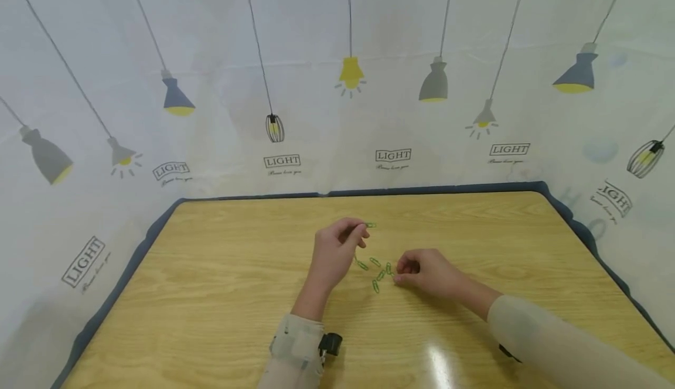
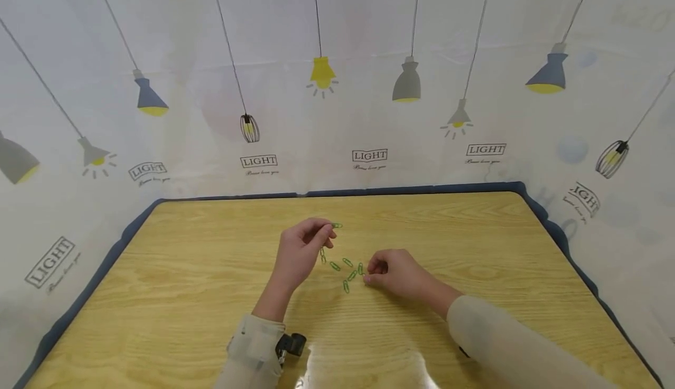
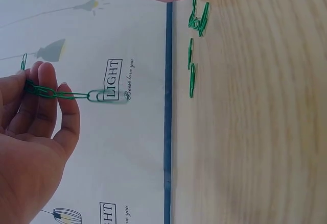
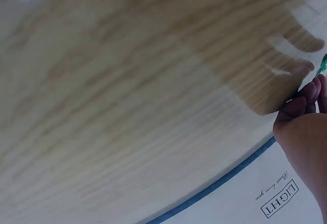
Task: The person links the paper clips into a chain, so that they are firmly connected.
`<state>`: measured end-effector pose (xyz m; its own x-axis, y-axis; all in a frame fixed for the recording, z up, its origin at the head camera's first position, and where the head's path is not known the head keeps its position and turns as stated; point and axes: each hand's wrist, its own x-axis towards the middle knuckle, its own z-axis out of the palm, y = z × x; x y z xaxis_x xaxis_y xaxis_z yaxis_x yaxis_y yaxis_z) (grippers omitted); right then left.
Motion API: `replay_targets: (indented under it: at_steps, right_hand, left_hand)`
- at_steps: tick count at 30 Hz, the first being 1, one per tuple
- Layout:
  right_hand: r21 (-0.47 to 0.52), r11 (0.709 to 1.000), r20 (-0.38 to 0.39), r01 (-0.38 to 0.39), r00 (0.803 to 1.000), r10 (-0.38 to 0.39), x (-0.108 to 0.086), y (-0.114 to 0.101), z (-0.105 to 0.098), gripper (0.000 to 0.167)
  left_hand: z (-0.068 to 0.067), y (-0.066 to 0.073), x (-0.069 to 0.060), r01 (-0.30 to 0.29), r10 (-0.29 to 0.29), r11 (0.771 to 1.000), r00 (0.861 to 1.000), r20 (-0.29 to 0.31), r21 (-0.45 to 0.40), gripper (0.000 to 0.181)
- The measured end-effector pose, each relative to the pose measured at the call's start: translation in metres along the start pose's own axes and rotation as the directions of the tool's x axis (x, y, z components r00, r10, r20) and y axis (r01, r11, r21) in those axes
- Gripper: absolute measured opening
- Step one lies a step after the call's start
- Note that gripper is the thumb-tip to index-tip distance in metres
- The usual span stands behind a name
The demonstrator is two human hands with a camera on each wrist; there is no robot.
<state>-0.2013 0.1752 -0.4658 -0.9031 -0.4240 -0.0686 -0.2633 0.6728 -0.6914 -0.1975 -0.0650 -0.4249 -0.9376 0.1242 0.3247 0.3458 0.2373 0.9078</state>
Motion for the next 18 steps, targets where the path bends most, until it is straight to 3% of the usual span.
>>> replay_targets:
  at_steps: [18]
  right_hand:
    - [-0.027,0.999,-0.030,0.045,0.998,-0.046,-0.0019,0.0019,0.0056,0.007]
  left_hand:
    - [-0.0010,-0.0013,-0.0003,-0.003,0.003,1.000,1.000,0.002,-0.021,0.020]
